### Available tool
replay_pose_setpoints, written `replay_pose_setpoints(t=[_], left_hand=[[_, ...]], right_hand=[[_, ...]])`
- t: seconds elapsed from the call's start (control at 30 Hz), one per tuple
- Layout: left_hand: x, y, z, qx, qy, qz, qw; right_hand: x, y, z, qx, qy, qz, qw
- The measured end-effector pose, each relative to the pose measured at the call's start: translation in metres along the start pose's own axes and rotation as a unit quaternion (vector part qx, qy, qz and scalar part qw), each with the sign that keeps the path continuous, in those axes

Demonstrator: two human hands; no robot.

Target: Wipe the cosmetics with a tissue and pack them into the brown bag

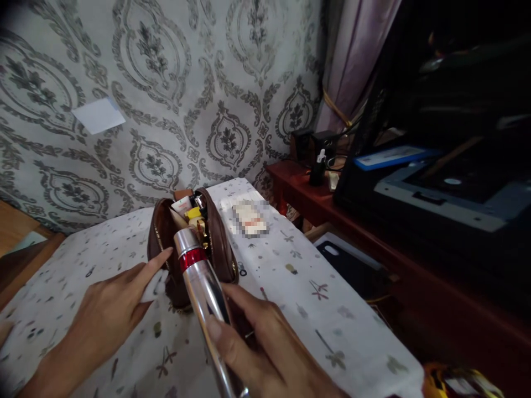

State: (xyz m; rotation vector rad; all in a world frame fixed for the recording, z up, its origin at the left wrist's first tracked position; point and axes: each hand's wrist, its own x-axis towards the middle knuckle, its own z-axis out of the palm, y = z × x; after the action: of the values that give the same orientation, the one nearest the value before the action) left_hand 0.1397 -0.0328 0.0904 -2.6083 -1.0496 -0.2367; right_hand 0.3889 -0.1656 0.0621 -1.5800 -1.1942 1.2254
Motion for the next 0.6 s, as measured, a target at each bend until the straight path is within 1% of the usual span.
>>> replay_pose_setpoints(t=[0.07,0.2,0.33,0.47,0.53,0.6], left_hand=[[0.001,-0.001,0.003,-0.026,-0.002,-0.007,1.0],[-0.004,-0.004,0.014,-0.106,0.005,-0.024,0.994],[-0.005,-0.006,0.019,-0.143,0.006,-0.031,0.989],[-0.004,-0.006,0.02,-0.154,-0.001,-0.033,0.987],[-0.005,-0.007,0.022,-0.151,0.018,-0.013,0.988],[-0.007,-0.008,0.027,-0.143,0.042,0.001,0.989]], right_hand=[[0.007,-0.022,-0.002,0.012,-0.012,-0.018,1.0],[0.027,-0.058,-0.005,0.001,-0.083,-0.041,0.996],[0.049,-0.079,-0.004,-0.015,-0.092,-0.028,0.995],[0.066,-0.101,0.003,-0.027,-0.111,0.034,0.993],[0.074,-0.11,0.009,-0.037,-0.121,0.037,0.991],[0.084,-0.115,0.015,-0.055,-0.118,0.02,0.991]])
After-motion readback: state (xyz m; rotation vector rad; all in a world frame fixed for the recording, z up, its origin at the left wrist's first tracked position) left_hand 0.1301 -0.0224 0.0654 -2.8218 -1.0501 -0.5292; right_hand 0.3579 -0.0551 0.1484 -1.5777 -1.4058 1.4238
